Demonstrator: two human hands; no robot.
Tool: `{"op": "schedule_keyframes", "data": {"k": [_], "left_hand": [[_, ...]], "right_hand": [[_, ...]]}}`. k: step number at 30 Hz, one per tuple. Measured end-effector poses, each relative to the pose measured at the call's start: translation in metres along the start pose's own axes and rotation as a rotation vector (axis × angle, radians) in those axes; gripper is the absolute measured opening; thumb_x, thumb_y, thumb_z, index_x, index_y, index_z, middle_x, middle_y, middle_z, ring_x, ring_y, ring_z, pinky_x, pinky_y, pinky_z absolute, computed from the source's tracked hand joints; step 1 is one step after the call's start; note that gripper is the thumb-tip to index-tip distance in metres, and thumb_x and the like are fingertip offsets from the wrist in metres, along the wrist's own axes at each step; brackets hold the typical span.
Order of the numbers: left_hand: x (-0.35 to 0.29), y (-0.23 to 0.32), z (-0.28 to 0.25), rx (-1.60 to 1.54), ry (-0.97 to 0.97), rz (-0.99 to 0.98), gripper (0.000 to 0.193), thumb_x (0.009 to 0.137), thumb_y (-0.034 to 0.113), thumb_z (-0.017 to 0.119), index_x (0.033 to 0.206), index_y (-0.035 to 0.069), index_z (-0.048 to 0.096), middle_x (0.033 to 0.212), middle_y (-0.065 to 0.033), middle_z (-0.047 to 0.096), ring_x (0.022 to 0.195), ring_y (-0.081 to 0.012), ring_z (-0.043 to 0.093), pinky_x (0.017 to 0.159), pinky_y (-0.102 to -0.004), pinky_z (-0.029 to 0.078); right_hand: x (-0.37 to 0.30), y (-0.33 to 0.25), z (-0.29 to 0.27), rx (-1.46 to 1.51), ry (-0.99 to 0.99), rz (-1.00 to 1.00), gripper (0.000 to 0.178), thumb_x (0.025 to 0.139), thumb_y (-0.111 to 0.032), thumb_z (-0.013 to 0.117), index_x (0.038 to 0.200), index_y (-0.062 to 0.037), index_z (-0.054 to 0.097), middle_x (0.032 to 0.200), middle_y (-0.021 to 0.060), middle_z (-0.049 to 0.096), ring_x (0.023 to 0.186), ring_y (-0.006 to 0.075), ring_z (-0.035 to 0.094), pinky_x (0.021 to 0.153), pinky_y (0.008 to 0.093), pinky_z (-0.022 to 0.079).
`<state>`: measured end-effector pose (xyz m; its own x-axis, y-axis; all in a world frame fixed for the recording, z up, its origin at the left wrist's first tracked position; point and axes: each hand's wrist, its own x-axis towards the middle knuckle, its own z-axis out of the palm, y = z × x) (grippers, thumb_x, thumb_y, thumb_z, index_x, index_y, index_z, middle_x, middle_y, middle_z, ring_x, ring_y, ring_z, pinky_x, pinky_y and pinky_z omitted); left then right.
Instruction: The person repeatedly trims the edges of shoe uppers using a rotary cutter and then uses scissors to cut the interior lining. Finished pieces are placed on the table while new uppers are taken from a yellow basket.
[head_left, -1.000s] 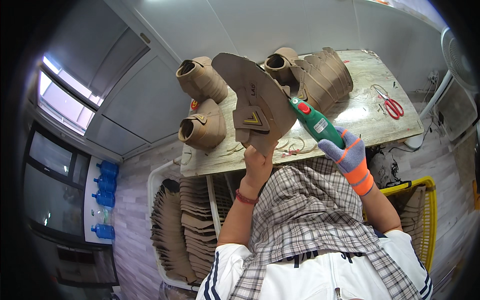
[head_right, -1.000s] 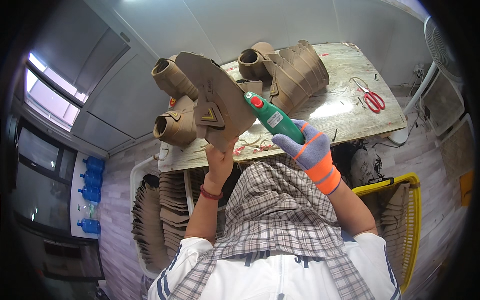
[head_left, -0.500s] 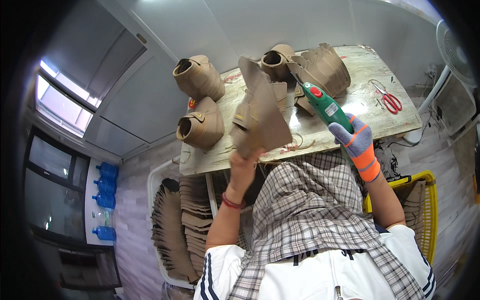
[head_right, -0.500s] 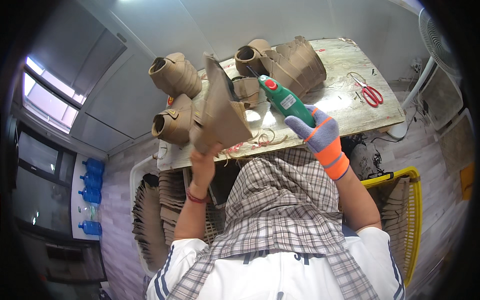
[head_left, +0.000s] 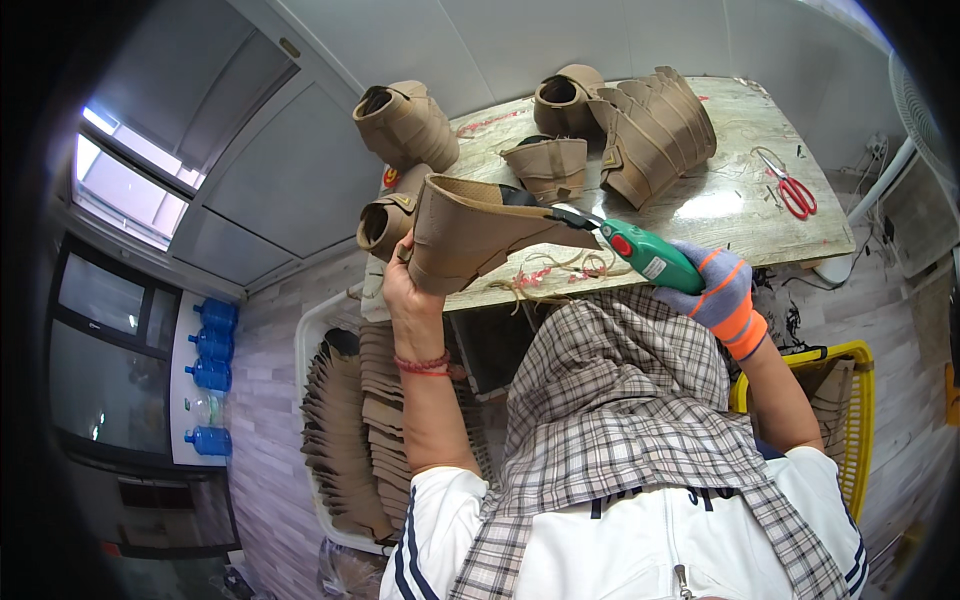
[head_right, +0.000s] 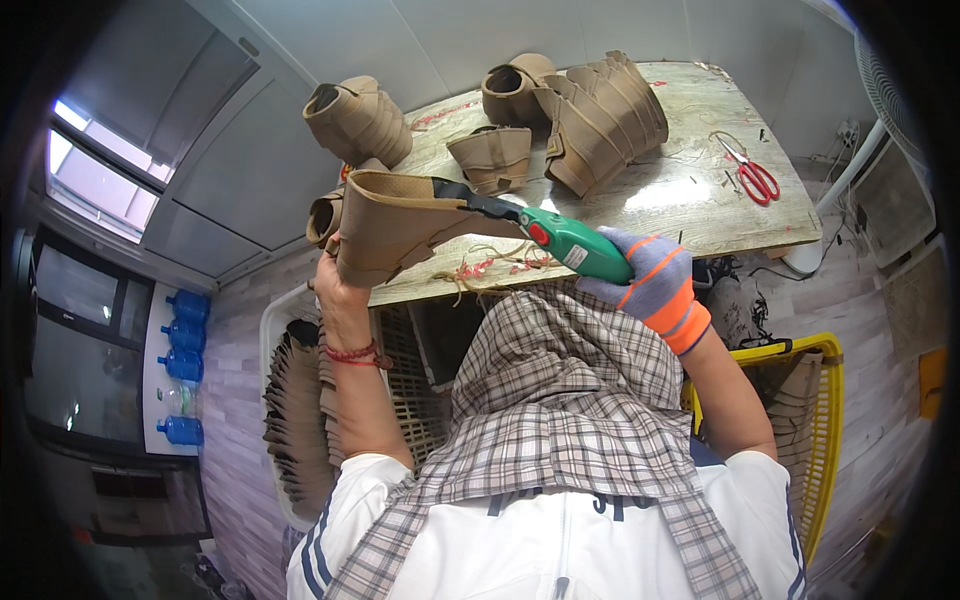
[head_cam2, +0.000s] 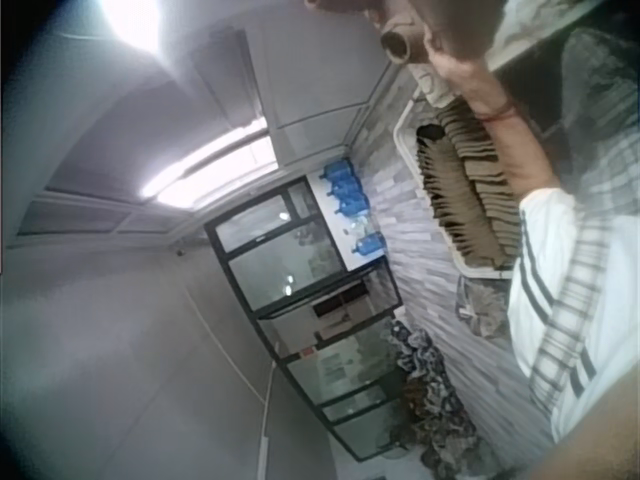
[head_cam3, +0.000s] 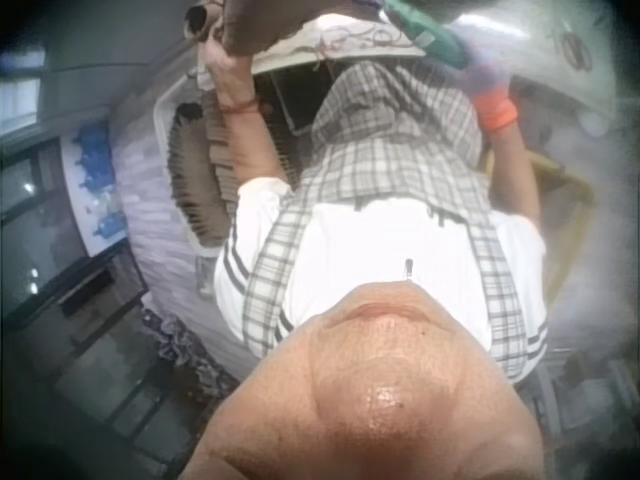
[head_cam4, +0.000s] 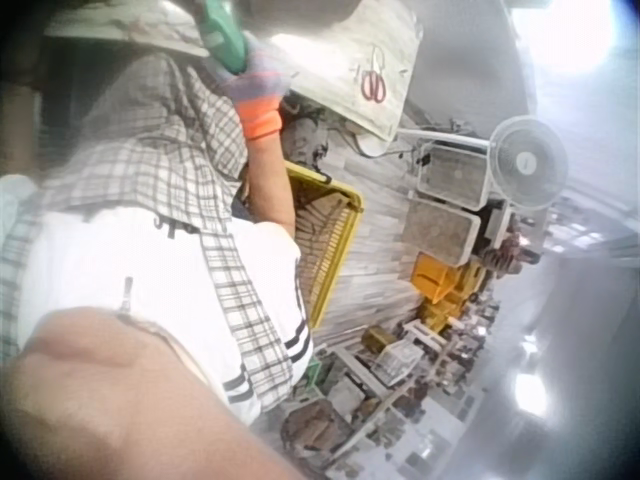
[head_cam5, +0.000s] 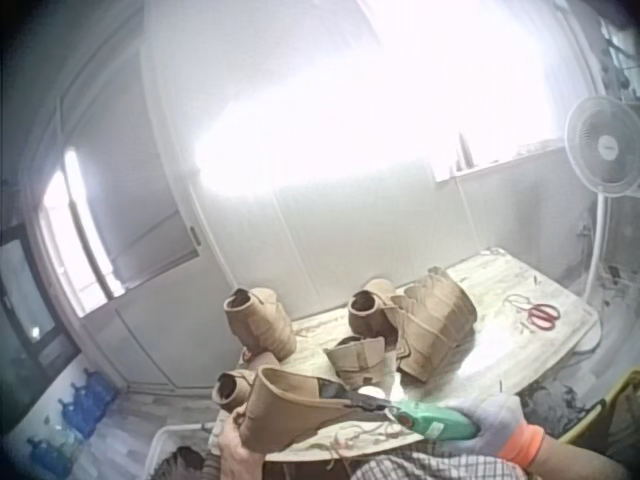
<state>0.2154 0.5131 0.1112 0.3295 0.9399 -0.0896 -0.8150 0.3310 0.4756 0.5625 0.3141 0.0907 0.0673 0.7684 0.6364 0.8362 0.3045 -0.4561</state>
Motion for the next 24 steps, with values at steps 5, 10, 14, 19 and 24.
{"op": "schedule_keyframes", "data": {"k": [5,10,14,19,24], "left_hand": [[-0.001,-0.005,-0.001,-0.149,-0.174,-0.139,0.021,0.092,0.006,0.048,0.103,-0.004,0.062,0.105,-0.0169,0.067,0.099,-0.0284,0.063,0.09,-0.0413,0.053],[0.006,-0.015,-0.007,-0.193,-0.178,-0.18,0.023,0.092,0.007,0.048,0.106,-0.006,0.061,0.109,-0.0184,0.066,0.101,-0.0288,0.063,0.092,-0.0408,0.052],[0.002,-0.022,0.002,-0.303,-0.246,-0.298,0.024,0.092,0.008,0.048,0.106,-0.006,0.061,0.11,-0.019,0.065,0.102,-0.0297,0.063,0.093,-0.0411,0.051],[0.002,-0.029,0.015,-0.331,-0.182,-0.373,0.024,0.092,0.007,0.047,0.107,-0.005,0.061,0.109,-0.0188,0.066,0.101,-0.03,0.063,0.093,-0.0413,0.051],[0.007,-0.034,0.012,-0.201,-0.095,-0.241,0.024,0.093,0.01,0.048,0.109,-0.003,0.06,0.111,-0.0175,0.065,0.103,-0.0294,0.063,0.092,-0.0416,0.051]], "right_hand": [[0.002,-0.003,0.005,0.06,0.018,-0.028,0.059,0.058,-0.036,0.087,0.104,-0.0042,0.068,0.081,0.0141,0.068,0.068,0.0308,0.066,0.061,0.0356,0.053],[0.002,-0.003,0.009,0.051,0.061,-0.059,0.062,0.057,-0.037,0.088,0.105,-0.0048,0.068,0.08,0.0133,0.068,0.067,0.0305,0.066,0.06,0.0356,0.053],[0.004,-0.004,0.009,0.047,0.082,-0.064,0.061,0.056,-0.037,0.088,0.104,-0.0053,0.068,0.079,0.0129,0.068,0.066,0.03,0.065,0.06,0.0356,0.052],[0.007,-0.008,0.007,0.112,0.05,-0.049,0.059,0.058,-0.035,0.088,0.105,-0.0055,0.068,0.079,0.0136,0.068,0.066,0.0302,0.065,0.06,0.0352,0.052],[0.012,-0.021,0.009,0.212,0.057,-0.044,0.057,0.059,-0.032,0.087,0.105,-0.0049,0.068,0.08,0.0143,0.068,0.067,0.0303,0.066,0.06,0.0345,0.052]]}}
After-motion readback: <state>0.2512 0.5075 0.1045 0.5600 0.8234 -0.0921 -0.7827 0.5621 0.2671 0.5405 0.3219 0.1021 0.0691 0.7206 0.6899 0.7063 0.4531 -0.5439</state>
